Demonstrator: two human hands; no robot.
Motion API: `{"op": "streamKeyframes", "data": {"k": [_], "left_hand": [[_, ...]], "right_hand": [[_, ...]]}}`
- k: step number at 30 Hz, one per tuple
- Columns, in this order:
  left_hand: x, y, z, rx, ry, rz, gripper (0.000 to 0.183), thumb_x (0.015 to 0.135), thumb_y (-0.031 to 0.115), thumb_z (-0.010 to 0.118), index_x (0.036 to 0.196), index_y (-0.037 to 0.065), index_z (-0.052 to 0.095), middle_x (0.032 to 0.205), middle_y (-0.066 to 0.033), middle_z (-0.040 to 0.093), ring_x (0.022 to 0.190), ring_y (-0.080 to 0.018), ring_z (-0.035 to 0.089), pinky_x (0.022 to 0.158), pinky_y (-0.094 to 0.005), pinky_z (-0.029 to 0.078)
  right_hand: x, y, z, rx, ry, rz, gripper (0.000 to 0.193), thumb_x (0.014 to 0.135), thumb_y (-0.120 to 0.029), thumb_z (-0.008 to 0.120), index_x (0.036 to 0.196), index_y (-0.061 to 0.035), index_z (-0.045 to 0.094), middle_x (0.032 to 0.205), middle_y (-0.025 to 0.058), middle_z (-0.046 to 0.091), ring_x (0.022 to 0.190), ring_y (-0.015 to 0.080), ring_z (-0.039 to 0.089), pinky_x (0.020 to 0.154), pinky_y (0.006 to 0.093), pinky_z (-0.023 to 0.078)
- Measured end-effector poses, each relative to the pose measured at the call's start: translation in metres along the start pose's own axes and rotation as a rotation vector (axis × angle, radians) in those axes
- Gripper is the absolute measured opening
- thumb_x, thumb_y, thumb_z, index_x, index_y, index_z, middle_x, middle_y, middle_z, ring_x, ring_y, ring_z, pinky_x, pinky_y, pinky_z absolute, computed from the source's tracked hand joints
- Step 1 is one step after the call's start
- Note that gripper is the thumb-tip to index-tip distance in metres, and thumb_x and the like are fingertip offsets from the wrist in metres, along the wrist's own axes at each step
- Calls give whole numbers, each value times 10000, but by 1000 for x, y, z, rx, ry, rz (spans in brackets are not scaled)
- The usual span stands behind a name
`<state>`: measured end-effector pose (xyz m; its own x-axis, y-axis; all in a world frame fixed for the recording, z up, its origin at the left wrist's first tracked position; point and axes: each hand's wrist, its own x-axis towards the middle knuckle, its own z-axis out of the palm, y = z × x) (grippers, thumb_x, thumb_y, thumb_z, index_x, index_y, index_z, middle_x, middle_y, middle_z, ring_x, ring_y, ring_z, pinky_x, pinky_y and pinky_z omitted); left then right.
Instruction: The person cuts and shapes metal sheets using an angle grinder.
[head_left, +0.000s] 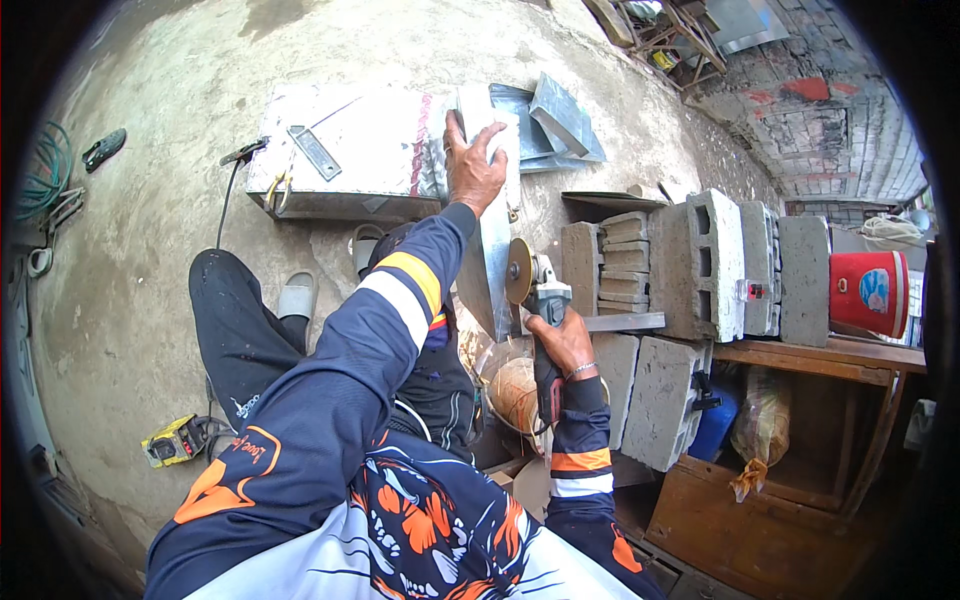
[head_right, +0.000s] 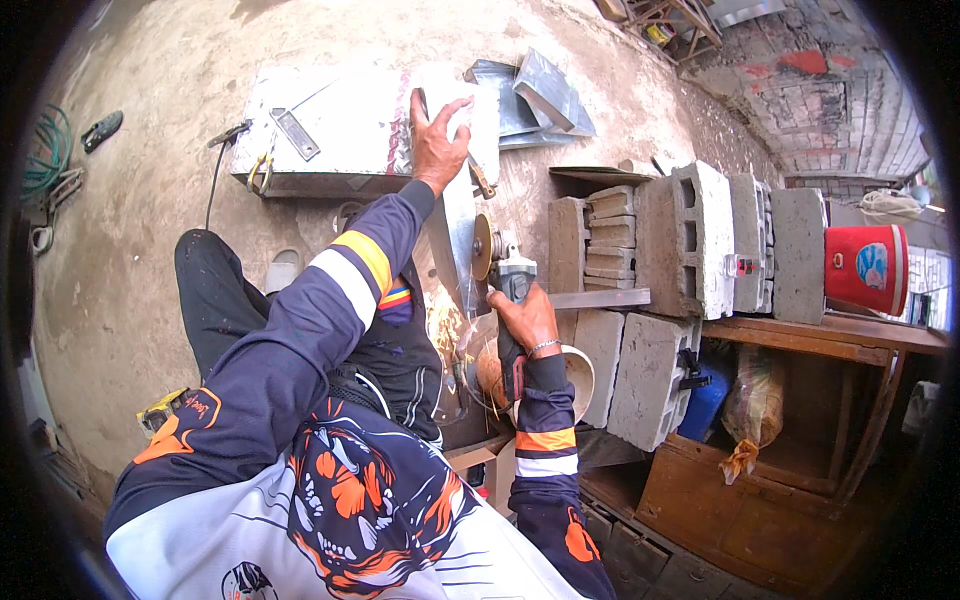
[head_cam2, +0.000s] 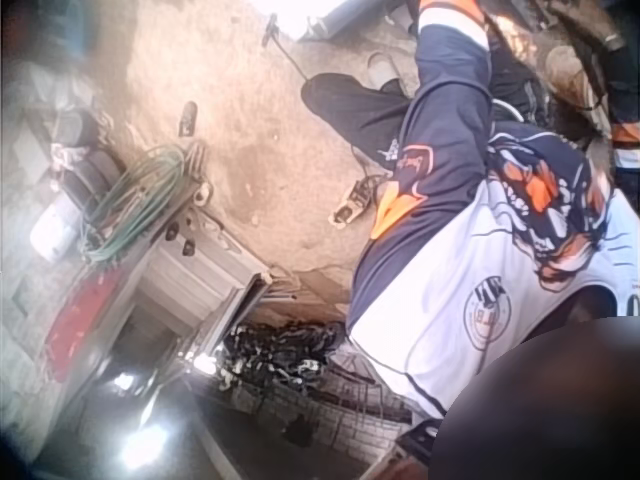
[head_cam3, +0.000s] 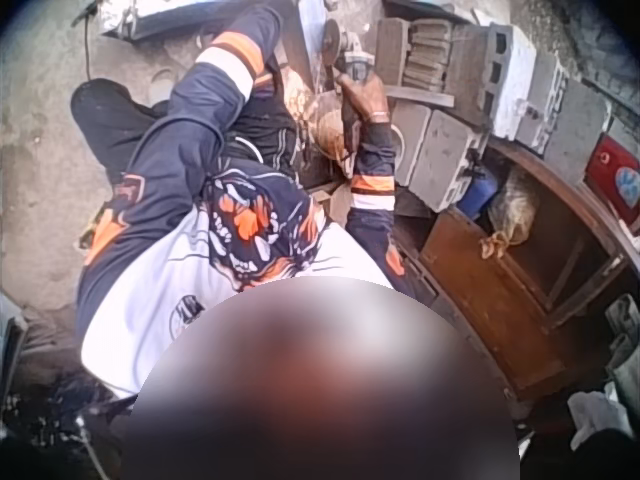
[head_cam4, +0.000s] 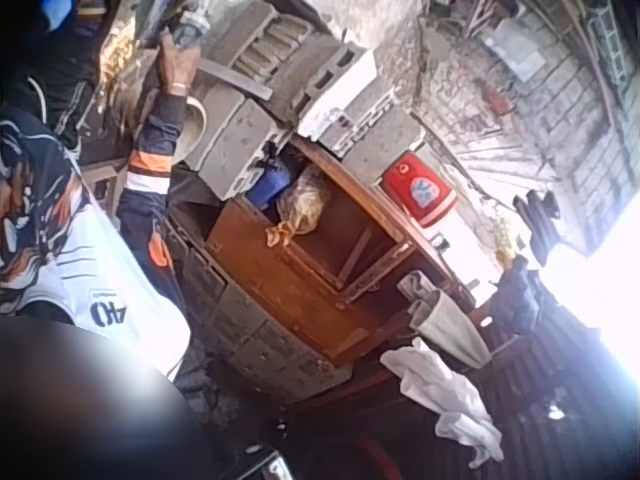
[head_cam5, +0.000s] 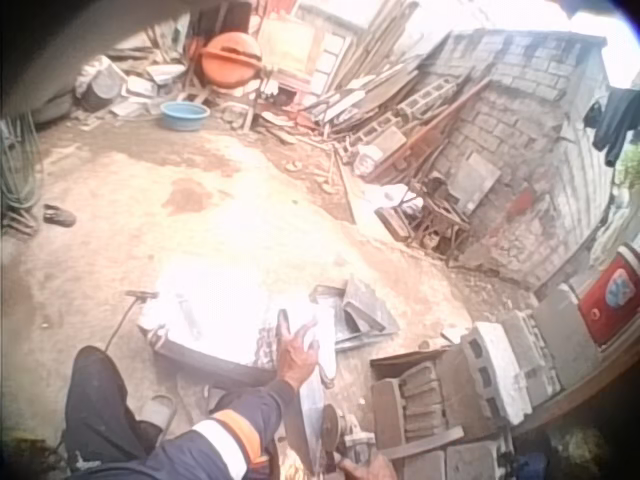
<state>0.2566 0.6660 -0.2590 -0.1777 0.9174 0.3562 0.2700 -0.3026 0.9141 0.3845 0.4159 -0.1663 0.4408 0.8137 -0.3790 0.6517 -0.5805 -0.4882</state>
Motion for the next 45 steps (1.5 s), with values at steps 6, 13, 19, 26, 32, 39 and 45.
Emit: {"op": "streamKeyframes", "data": {"k": [6, 13, 19, 26, 32, 39, 45], "left_hand": [[0, 0, 0, 10, -6, 0, 410, 840, 180, 673, 1238, 276, 674, 1563, -341, 146, 1439, -518, 249, 1182, -483, 295], [-1, -1, -1, 14, -14, -19, 409, 842, 185, 669, 1241, 276, 671, 1560, -342, 151, 1436, -519, 252, 1180, -481, 301], [0, -1, 1, 15, 3, 0, 408, 839, 190, 666, 1240, 267, 673, 1556, -346, 158, 1425, -517, 269, 1172, -487, 309], [0, -1, 2, 25, -10, -8, 408, 840, 197, 665, 1242, 269, 673, 1559, -343, 155, 1424, -516, 270, 1176, -487, 301], [0, -2, 2, 8, -8, -20, 412, 836, 199, 673, 1242, 271, 673, 1564, -336, 155, 1432, -513, 257, 1180, -484, 292], [1, -2, 1, 4, -4, -14, 415, 838, 192, 672, 1246, 268, 670, 1559, -349, 151, 1440, -514, 243, 1182, -482, 286], [2, -3, 1, -7, 3, -15, 411, 839, 191, 671, 1244, 264, 670, 1553, -346, 160, 1436, -514, 247, 1178, -482, 292]], "right_hand": [[1, 3, 2, -60, -34, 21, 582, 699, -423, 749, 943, 98, 665, 922, 288, 698, 910, 392, 697, 839, 427, 527], [0, -1, 2, 14, -43, -4, 538, 711, -414, 744, 969, 54, 682, 917, 247, 712, 872, 373, 699, 812, 415, 529], [1, 1, 1, 51, -36, -6, 513, 724, -394, 740, 951, 61, 675, 870, 227, 711, 836, 345, 696, 794, 398, 528], [7, 10, 3, 6, -35, 26, 550, 722, -411, 747, 965, 77, 670, 892, 243, 707, 853, 342, 698, 806, 409, 527], [7, 5, 1, 24, -62, 32, 602, 719, -441, 771, 974, 94, 662, 902, 254, 707, 867, 350, 699, 808, 412, 528], [11, 10, 4, -23, -57, 31, 596, 725, -437, 773, 968, 96, 664, 913, 269, 704, 880, 360, 700, 811, 413, 529], [10, 4, 1, 31, -72, 2, 616, 712, -454, 762, 968, 98, 667, 923, 289, 700, 905, 382, 699, 833, 426, 527]]}}
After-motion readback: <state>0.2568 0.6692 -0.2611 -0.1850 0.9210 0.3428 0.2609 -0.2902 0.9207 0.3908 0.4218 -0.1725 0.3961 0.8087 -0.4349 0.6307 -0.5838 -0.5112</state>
